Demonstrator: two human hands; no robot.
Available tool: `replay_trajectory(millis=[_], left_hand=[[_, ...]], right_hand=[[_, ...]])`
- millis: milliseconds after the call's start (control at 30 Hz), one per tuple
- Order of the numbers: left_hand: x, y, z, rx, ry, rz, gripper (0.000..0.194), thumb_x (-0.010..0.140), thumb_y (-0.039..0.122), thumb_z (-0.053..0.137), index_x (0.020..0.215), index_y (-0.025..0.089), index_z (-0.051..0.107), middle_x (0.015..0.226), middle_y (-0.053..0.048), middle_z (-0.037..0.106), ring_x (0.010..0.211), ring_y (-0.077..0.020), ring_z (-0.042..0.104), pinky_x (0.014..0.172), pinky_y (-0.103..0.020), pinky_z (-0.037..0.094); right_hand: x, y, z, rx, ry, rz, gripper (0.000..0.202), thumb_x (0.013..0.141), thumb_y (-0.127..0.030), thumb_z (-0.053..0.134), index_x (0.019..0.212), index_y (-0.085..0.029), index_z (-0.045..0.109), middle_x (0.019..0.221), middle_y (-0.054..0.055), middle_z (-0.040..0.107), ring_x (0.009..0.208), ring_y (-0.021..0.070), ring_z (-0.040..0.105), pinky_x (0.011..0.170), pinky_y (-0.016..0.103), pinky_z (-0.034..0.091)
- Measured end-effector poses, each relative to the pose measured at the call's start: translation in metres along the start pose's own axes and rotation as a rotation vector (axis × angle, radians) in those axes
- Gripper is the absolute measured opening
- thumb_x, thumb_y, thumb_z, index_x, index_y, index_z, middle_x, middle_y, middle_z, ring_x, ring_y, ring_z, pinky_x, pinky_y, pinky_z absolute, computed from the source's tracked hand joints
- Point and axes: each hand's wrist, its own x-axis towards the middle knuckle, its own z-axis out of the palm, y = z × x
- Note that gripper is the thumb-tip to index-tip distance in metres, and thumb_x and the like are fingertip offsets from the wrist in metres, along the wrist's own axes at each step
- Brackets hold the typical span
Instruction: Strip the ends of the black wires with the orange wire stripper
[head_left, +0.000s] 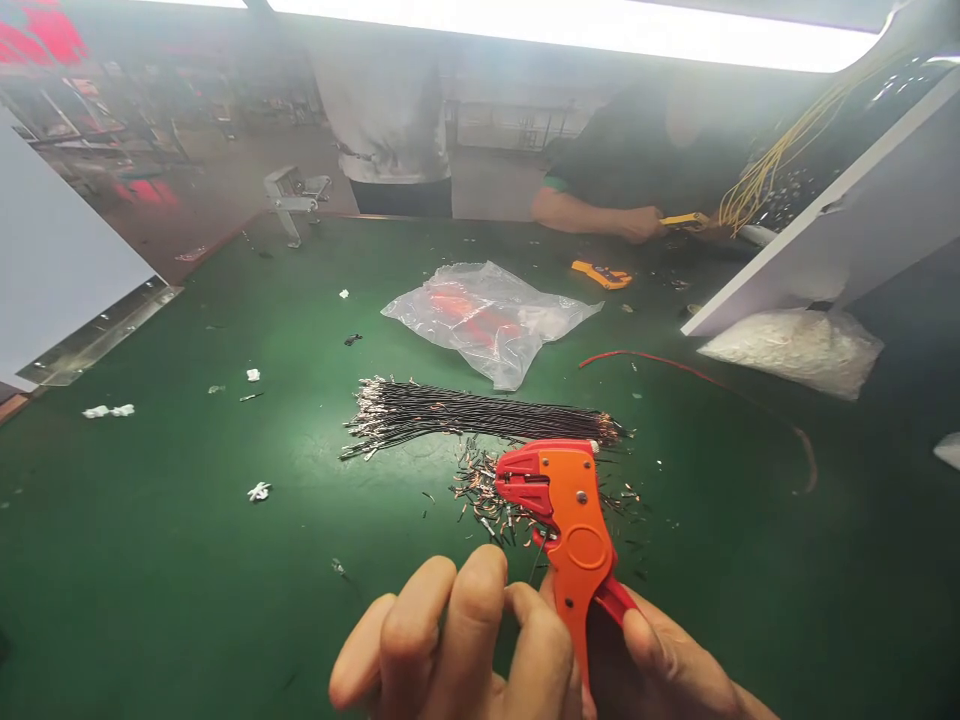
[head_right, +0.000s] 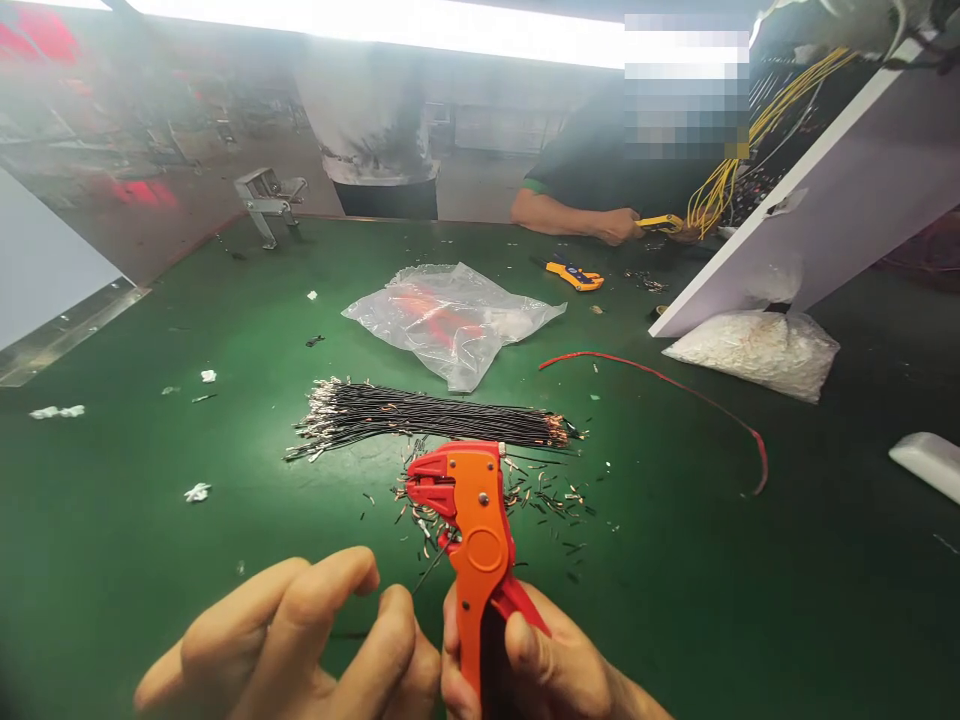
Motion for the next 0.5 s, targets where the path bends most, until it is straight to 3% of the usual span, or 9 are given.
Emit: replay_trajectory(millis=[133, 200, 267, 300, 367, 500], left_hand=[[0.004, -0.005, 0.003, -0.034, 0.094, 0.079, 0.02, 0.069, 0.004, 0.057, 0.072, 0.024, 0.056, 0.09, 0.001, 0.062, 0.084, -0.0188, 0.051, 0.076, -0.036, 0.03], [0.007, -0.008, 0.001, -0.042, 0.06, 0.07, 0.022, 0.07, 0.003, 0.056, 0.074, 0.024, 0.058, 0.095, 0.0, 0.061, 0.086, -0.0177, 0.052, 0.079, -0.035, 0.029], [0.01, -0.012, -0.003, -0.029, -0.047, 0.257, 0.019, 0.072, 0.005, 0.057, 0.078, 0.024, 0.058, 0.099, -0.001, 0.058, 0.087, -0.0172, 0.051, 0.078, -0.034, 0.029], [0.011, -0.014, -0.004, -0.018, -0.014, 0.207, 0.022, 0.071, 0.002, 0.055, 0.076, 0.023, 0.058, 0.099, -0.002, 0.058, 0.088, -0.0176, 0.051, 0.079, -0.034, 0.029], [0.012, -0.017, -0.007, -0.02, -0.079, 0.258, 0.019, 0.073, 0.004, 0.058, 0.076, 0.023, 0.059, 0.096, -0.003, 0.06, 0.087, -0.0183, 0.05, 0.076, -0.034, 0.029], [0.011, -0.017, -0.009, -0.044, -0.109, 0.206, 0.021, 0.07, 0.002, 0.061, 0.075, 0.023, 0.062, 0.089, -0.004, 0.065, 0.086, -0.0194, 0.051, 0.074, -0.034, 0.032]], right_hand=[[-0.002, 0.001, 0.002, 0.035, 0.039, -0.04, 0.053, 0.083, -0.066, 0.068, 0.098, -0.015, 0.058, 0.069, -0.001, 0.052, 0.061, 0.0116, 0.041, 0.063, 0.027, 0.033], [-0.003, -0.001, 0.002, 0.01, 0.045, -0.032, 0.053, 0.084, -0.064, 0.069, 0.098, -0.014, 0.056, 0.07, -0.001, 0.053, 0.062, 0.0108, 0.042, 0.064, 0.026, 0.033], [-0.003, -0.002, 0.001, 0.002, 0.059, 0.003, 0.057, 0.08, -0.067, 0.072, 0.098, -0.015, 0.055, 0.069, -0.002, 0.052, 0.06, 0.0098, 0.041, 0.062, 0.025, 0.032], [-0.003, -0.002, -0.001, 0.004, 0.07, 0.024, 0.058, 0.078, -0.068, 0.073, 0.096, -0.016, 0.054, 0.067, -0.003, 0.051, 0.058, 0.0091, 0.04, 0.059, 0.024, 0.031], [-0.002, 0.0, -0.005, 0.003, 0.099, 0.056, 0.058, 0.077, -0.07, 0.073, 0.094, -0.018, 0.053, 0.063, -0.006, 0.048, 0.054, 0.0079, 0.038, 0.055, 0.023, 0.03], [0.0, 0.004, -0.008, -0.047, 0.156, 0.041, 0.056, 0.08, -0.07, 0.07, 0.093, -0.018, 0.055, 0.057, -0.007, 0.052, 0.051, 0.0078, 0.042, 0.055, 0.023, 0.031]])
